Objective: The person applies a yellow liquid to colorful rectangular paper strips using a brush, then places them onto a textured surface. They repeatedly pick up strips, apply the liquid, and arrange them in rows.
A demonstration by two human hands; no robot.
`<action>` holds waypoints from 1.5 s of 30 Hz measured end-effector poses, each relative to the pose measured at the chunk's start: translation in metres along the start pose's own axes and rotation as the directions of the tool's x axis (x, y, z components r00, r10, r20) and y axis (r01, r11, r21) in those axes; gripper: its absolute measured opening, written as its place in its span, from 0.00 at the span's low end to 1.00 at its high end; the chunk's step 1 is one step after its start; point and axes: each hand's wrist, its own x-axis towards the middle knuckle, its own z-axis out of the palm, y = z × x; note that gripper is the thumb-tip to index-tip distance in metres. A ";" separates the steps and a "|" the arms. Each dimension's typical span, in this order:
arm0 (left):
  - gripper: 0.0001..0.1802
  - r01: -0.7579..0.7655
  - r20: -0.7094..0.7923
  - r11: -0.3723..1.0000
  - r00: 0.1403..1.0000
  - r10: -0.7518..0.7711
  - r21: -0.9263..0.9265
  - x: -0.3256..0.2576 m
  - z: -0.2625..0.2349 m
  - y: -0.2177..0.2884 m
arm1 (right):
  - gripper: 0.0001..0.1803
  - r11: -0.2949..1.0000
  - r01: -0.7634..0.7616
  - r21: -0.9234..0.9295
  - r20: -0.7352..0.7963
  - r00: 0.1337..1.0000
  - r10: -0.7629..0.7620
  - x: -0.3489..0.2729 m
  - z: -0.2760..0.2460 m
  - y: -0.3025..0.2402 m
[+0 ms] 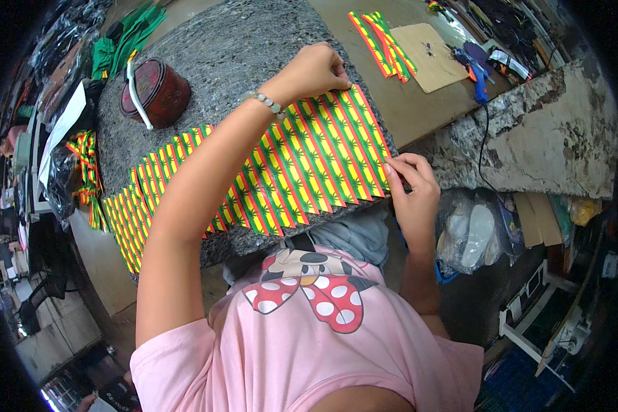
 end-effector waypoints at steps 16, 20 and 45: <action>0.21 -0.416 -0.047 0.730 0.882 0.468 -0.541 -0.106 0.071 0.171 | 0.14 0.049 -0.365 0.930 0.209 0.412 -0.887 0.022 -0.018 -0.130; 0.18 0.021 0.577 0.703 0.589 0.565 -0.710 -0.111 0.076 0.164 | 0.13 0.439 -0.586 0.681 0.509 -0.052 -0.859 0.007 0.015 -0.166; 0.17 0.277 -0.796 0.827 0.530 0.293 0.489 -0.218 -0.116 -0.111 | 0.17 0.830 0.543 0.124 0.003 0.837 -0.548 0.181 0.180 -0.179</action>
